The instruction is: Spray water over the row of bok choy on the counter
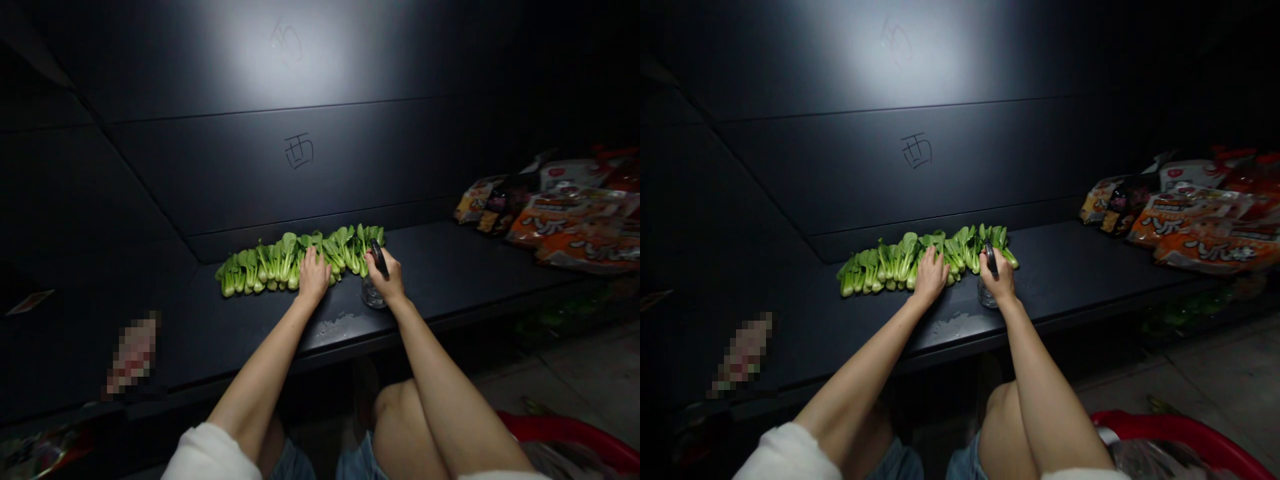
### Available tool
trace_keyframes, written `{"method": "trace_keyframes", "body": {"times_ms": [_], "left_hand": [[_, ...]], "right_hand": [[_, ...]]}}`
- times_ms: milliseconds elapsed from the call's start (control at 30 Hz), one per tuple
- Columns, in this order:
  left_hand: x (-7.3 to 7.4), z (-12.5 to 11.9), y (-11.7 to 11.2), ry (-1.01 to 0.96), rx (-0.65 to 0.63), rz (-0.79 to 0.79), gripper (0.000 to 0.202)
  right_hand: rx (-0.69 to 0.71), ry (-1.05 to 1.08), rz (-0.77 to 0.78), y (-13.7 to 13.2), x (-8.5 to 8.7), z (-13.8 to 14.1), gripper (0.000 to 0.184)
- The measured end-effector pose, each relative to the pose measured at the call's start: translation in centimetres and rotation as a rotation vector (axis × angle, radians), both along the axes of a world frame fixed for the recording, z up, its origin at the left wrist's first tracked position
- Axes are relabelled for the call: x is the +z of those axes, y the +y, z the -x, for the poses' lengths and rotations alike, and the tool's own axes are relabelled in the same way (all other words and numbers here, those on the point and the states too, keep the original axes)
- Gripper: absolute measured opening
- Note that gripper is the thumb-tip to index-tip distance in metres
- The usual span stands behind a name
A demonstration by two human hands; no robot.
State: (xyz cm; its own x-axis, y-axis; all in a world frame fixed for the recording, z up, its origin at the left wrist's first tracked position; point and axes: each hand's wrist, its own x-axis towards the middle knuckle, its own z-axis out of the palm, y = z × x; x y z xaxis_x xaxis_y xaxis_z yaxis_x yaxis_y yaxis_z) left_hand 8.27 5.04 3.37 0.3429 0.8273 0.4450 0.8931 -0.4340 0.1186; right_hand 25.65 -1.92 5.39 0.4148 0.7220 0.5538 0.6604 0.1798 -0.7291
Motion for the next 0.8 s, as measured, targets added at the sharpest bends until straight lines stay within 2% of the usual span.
{"method": "trace_keyframes", "body": {"times_ms": [133, 233, 367, 467, 533, 600, 667, 733, 800], "left_hand": [[0.5, 1.4, -0.6, -0.036, 0.133, 0.022, 0.045], [0.9, 1.9, -0.1, -0.098, 0.164, 0.089, 0.042], [0.8, 2.2, 1.1, -0.402, 0.134, 0.092, 0.036], [0.6, 2.3, 1.4, -0.619, 0.122, 0.149, 0.045], [0.5, 2.2, 1.4, -0.578, 0.086, 0.21, 0.043], [0.6, 2.0, 1.3, -0.432, 0.055, 0.227, 0.033], [0.7, 1.8, 1.1, -0.296, 0.083, 0.194, 0.028], [0.8, 1.5, 0.8, -0.206, 0.128, 0.145, 0.032], [0.9, 1.5, 0.5, -0.128, 0.12, 0.118, 0.037]], "right_hand": [[-0.002, -0.02, -0.008, 0.1, 0.1, 0.2, 0.029], [0.009, -0.042, -0.032, 0.1, 0.1, 0.3, 0.029], [0.023, -0.045, -0.049, 0.1, 0.1, 0.4, 0.028], [0.027, -0.054, -0.053, 0.1, 0.1, 0.5, 0.027], [0.028, -0.065, -0.054, 0.1, 0.1, 0.6, 0.027], [0.024, -0.073, -0.052, 0.2, 0.1, 0.6, 0.027], [0.017, -0.077, -0.048, 0.2, 0.1, 0.6, 0.026], [0.013, -0.082, -0.044, 0.1, 0.1, 0.6, 0.027], [0.01, -0.094, -0.04, 0.1, 0.2, 0.7, 0.027]]}}
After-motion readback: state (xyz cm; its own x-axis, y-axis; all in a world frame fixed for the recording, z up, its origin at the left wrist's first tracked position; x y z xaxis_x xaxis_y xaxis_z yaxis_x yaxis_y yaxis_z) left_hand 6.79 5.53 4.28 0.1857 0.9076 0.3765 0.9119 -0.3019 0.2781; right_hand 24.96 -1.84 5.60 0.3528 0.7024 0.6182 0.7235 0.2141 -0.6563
